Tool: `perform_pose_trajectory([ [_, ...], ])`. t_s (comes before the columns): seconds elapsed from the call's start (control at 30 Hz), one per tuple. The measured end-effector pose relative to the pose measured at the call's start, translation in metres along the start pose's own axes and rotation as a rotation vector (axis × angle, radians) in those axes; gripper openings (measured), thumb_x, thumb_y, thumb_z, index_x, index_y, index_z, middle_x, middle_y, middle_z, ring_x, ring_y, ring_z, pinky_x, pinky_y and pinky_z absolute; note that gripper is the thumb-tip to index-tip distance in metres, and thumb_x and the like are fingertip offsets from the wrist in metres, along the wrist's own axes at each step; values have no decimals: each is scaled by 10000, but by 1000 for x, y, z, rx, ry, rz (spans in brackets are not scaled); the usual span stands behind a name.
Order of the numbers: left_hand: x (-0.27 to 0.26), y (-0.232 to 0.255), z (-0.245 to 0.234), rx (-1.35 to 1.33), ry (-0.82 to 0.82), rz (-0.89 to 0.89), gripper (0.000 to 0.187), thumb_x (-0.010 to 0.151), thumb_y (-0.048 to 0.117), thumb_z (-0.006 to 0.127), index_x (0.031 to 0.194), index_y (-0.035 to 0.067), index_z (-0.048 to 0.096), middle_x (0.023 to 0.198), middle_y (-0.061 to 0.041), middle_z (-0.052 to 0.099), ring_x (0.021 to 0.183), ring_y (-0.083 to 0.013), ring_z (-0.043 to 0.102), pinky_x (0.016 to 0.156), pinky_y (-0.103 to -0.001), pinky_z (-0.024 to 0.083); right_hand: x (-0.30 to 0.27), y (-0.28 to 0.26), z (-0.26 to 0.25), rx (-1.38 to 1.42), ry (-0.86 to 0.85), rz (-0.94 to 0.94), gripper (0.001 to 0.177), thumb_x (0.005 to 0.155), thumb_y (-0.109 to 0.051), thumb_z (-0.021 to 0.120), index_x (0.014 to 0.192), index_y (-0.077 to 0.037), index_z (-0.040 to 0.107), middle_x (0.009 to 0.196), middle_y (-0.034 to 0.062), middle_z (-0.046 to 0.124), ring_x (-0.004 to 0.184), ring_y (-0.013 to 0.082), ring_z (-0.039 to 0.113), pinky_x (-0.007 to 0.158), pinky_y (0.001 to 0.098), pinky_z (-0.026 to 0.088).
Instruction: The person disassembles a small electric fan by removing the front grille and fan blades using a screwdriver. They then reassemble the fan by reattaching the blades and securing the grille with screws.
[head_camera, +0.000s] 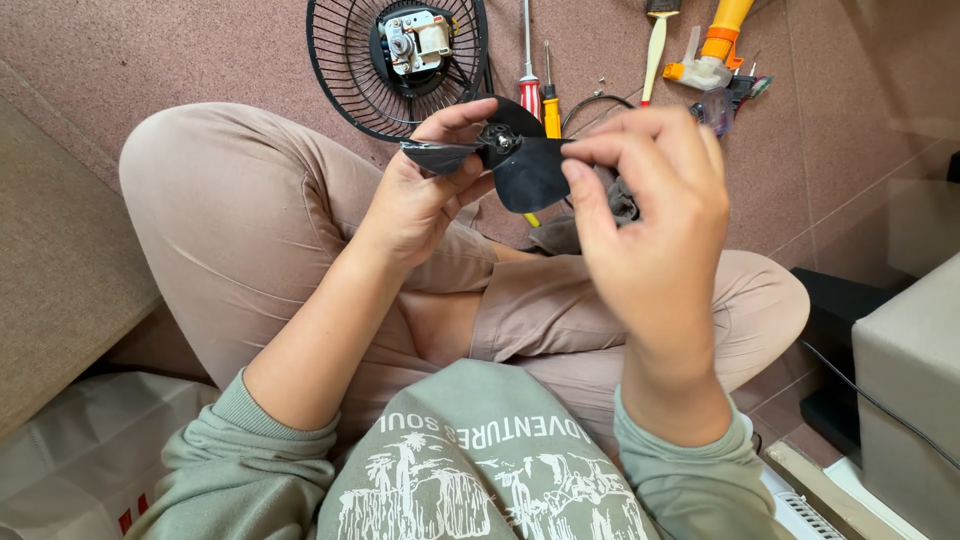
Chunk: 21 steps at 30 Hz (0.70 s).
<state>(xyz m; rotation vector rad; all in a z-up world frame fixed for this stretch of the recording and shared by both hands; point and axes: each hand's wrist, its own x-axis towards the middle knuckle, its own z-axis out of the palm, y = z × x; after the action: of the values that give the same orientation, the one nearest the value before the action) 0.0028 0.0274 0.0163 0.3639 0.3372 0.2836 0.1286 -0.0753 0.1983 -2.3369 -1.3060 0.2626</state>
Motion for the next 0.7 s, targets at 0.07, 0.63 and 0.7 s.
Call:
perform_pose_trajectory([
  [0.07,0,1,0,25,-4,7,536,1007,113,732,1494,95,508,1437,-53,608,1301,-172,625,1116,-391,551,8,9,1,5,-40,-45,79,969,-61,814,1012,-49,749,1081,63,647,1015,256,586,894,353,468],
  [0.63,0,-2,0,280,-3,210,424,1019,-24,716,1422,56,612,1227,-10,622,1124,-95,615,1012,-269,551,23,14,28,-154,-72,-222,108,854,-97,845,879,-100,740,1033,45,593,1031,268,538,933,426,388],
  [0.7,-2,-1,1,389,48,216,392,1005,-23,722,1381,56,648,1181,9,627,1036,-67,597,893,-218,524,21,13,30,-153,-59,-223,99,860,-95,833,883,-98,737,1031,48,590,1025,267,537,933,428,387],
])
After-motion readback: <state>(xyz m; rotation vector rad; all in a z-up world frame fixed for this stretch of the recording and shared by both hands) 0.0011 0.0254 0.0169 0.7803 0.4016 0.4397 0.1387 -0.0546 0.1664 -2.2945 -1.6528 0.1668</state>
